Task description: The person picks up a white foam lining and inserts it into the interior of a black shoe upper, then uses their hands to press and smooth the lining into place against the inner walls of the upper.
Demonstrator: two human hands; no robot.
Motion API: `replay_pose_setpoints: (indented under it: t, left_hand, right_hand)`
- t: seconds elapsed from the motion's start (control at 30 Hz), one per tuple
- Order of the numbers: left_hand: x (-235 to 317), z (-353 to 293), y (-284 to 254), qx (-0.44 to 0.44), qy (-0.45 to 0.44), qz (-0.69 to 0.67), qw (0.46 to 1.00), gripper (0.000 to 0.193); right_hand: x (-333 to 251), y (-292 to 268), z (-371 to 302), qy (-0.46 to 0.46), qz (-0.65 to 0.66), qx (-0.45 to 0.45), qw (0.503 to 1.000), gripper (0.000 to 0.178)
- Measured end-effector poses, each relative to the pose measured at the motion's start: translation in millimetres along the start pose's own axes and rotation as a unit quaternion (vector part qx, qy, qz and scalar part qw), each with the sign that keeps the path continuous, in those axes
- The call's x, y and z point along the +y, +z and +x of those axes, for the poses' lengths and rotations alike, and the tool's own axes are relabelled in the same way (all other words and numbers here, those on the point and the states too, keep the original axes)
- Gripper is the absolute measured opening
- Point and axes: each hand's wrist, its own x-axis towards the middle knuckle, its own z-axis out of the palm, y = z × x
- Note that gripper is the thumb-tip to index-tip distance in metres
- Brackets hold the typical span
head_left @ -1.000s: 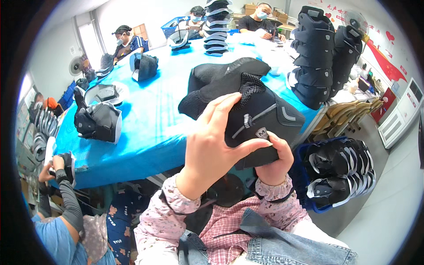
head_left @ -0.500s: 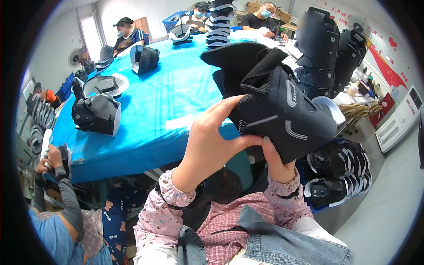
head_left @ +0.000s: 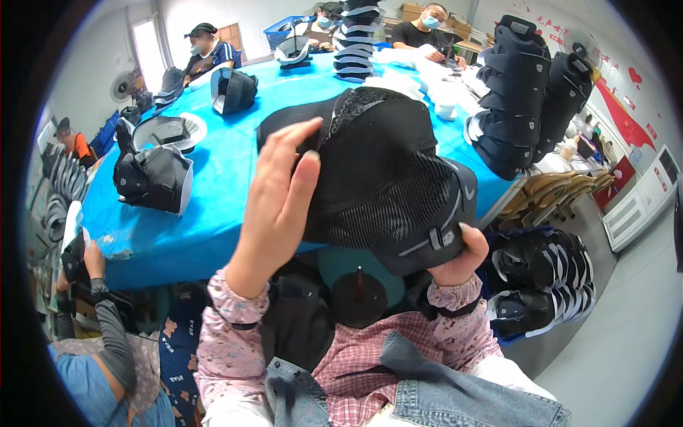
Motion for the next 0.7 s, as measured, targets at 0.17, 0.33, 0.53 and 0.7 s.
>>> replay_pose_setpoints:
  t: [0.17, 0.33, 0.53, 0.7]
  left_hand:
    - [1.8, 13.4, -12.4, -0.046, 0.012, -0.007, 0.999, 0.049]
    - [4.0, 31.7, -25.3, -0.140, -0.020, -0.063, 0.988, 0.051]
    - [9.1, 29.2, -23.7, 0.000, 0.116, 0.122, 0.986, 0.047]
    - [6.2, 19.1, -11.7, -0.150, -0.010, -0.041, 0.988, 0.040]
  right_hand:
    - [-6.4, 5.9, -13.1, 0.008, -0.208, 0.011, 0.978, 0.050]
    - [-2.6, 26.2, -17.1, 0.082, -0.414, 0.036, 0.906, 0.038]
    - [4.1, 32.6, -17.6, 0.044, -0.477, -0.002, 0.878, 0.028]
    - [2.6, 33.8, -14.0, 0.042, -0.571, -0.063, 0.817, 0.026]
